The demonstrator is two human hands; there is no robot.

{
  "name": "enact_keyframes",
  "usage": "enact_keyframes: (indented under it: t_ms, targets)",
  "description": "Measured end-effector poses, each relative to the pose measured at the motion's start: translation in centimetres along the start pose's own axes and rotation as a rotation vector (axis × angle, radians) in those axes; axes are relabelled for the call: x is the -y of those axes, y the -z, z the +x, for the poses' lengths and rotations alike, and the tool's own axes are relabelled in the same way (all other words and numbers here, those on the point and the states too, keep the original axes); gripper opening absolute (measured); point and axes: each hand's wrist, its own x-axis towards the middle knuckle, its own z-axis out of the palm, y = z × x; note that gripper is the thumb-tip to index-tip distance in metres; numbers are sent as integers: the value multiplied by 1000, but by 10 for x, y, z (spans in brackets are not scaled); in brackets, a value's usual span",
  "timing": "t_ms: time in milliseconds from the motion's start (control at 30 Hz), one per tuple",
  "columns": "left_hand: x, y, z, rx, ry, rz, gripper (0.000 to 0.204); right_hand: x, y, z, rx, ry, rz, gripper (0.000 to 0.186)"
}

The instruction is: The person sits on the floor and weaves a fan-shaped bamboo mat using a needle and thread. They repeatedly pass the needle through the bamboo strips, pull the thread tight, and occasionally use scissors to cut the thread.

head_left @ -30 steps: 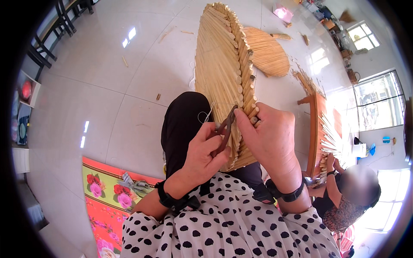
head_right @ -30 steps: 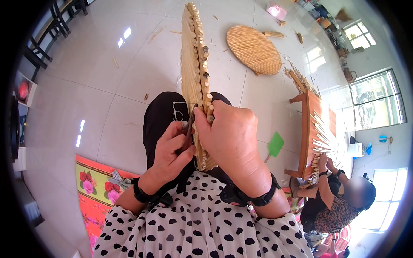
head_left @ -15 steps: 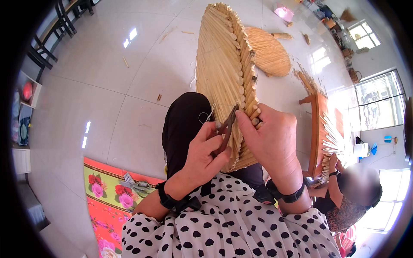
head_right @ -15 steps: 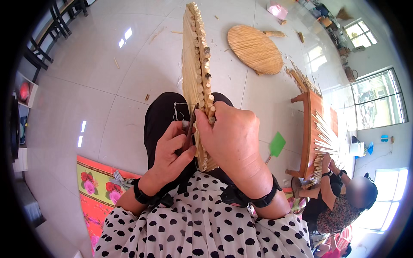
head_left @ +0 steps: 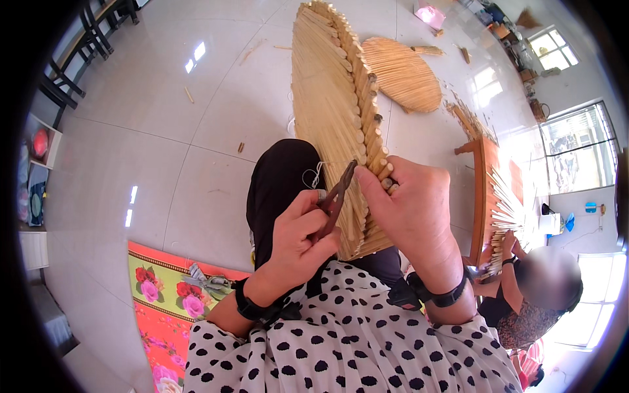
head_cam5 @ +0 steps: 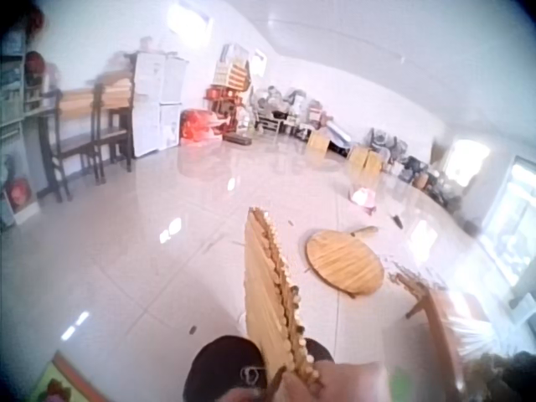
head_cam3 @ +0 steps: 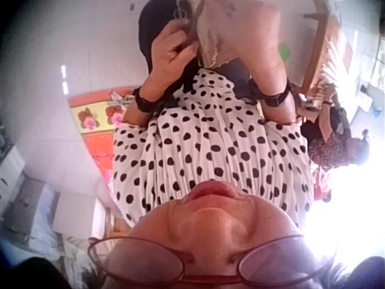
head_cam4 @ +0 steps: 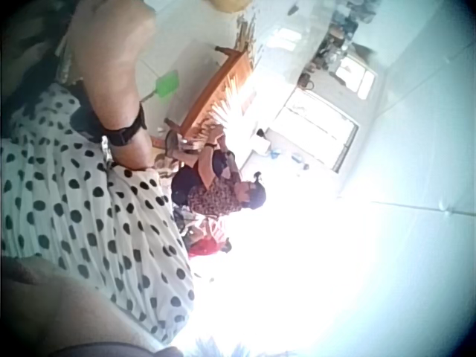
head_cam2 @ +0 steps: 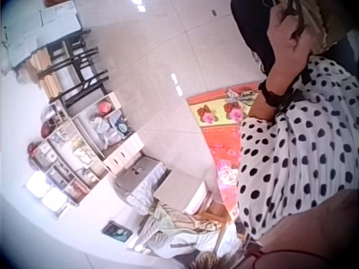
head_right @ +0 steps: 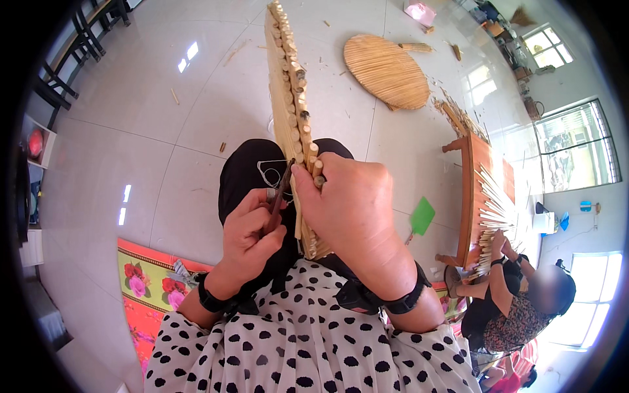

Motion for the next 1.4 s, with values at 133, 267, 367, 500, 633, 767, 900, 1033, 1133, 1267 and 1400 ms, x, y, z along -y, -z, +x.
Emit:
enact_keyframes:
  t_ms: [133,267,367,500,633,767,900,1033,1133,1267,1400]
  targets:
    - [-3,11,-3,11,26,28,19,4,1,1,40,10,-21,34]
    - [-17,32,-6,-381,333,-417,8,-3,8,5,15,-24,-95,34]
    - [-14,78,-28,-430,152,-62,9,-38,22,10,-31,-119,-156,34]
    - [-19,67,-13,-89,6,-10,20,-35,31,9,-10,-169,-232,33]
    - [-24,58,-12,63,-4,-20,21,-21,32,-6,-344,132,-154,31]
    - [-35,48,-9,139,-52,4,22,7,36,-6,-265,485,-30,35]
    - [-45,40,-6,196,-75,30,22,4,15,-4,-235,603,141,26]
    - [-42,47,-13,215,-146,118,19,2,8,-6,-178,665,107,20]
    - [-25,77,-28,215,23,201,16,-9,15,-3,-194,672,51,21]
    - [74,159,-89,-22,445,456,19,-6,33,-14,-94,646,34,21]
    - [203,216,-217,33,914,1126,31,-9,39,-26,40,756,41,21]
